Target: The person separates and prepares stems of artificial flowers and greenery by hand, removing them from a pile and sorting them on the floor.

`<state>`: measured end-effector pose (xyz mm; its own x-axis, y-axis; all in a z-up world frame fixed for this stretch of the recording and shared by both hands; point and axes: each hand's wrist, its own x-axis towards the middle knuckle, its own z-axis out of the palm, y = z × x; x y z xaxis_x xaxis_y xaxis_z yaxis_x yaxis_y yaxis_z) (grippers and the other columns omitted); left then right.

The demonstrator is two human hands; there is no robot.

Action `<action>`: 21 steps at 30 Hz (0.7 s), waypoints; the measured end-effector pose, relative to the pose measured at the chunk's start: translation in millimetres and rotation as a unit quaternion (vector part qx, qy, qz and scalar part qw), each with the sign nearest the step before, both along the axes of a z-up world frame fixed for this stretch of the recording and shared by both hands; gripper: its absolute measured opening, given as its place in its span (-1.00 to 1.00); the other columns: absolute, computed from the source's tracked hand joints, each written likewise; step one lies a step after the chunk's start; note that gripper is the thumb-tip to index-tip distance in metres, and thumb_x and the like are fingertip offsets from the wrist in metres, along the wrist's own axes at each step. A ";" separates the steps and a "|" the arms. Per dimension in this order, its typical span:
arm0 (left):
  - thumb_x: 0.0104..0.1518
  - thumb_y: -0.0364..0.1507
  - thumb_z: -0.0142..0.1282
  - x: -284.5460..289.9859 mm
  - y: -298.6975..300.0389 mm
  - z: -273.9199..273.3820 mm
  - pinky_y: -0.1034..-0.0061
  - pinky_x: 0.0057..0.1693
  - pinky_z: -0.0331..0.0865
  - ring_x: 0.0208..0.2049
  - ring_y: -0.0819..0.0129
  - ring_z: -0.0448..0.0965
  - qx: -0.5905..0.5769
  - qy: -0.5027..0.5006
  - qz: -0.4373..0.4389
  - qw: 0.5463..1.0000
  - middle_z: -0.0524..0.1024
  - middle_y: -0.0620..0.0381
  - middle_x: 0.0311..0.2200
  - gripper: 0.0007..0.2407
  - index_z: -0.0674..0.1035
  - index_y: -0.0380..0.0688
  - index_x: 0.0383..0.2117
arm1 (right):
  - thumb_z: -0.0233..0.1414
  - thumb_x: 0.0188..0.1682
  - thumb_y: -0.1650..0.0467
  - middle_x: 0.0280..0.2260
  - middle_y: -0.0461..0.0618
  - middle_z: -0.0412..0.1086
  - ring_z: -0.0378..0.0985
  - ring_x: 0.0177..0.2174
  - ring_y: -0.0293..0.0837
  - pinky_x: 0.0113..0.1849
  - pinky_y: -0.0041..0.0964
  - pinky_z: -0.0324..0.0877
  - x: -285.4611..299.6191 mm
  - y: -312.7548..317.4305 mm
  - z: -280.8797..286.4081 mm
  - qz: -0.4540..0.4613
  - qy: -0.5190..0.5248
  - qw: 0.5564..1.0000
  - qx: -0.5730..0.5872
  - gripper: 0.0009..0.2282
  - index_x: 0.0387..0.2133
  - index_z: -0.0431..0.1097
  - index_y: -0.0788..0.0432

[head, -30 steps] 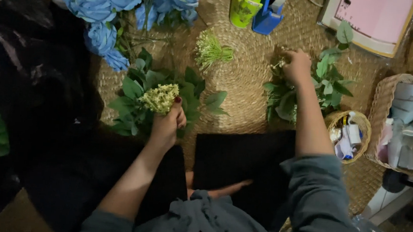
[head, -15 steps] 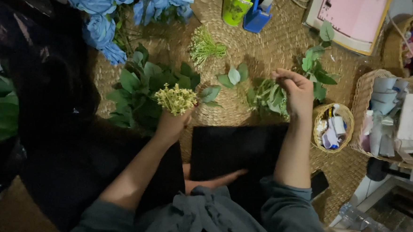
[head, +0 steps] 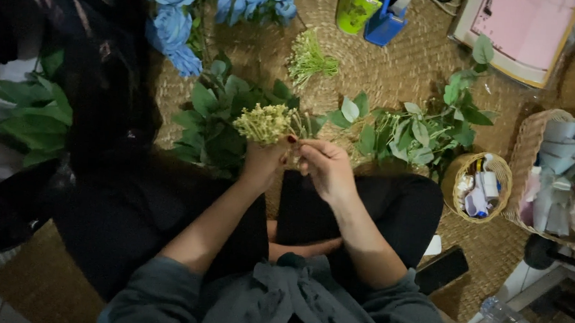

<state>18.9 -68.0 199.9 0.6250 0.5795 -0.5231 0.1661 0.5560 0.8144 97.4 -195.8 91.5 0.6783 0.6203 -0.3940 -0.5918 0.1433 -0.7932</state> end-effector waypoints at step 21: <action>-0.22 -0.55 0.28 -0.7 -24.1 -103.5 0.33 -0.12 0.40 -0.21 0.18 0.53 0.102 -0.122 -0.019 0.987 0.52 -0.08 -0.30 -0.68 0.52 -0.30 -0.27 | 0.16 -0.21 0.57 -0.41 0.20 0.42 0.49 -0.38 0.15 -0.27 -0.10 0.38 -7.0 11.8 26.0 0.028 -0.507 0.861 -0.042 -0.92 -0.44 0.48 0.35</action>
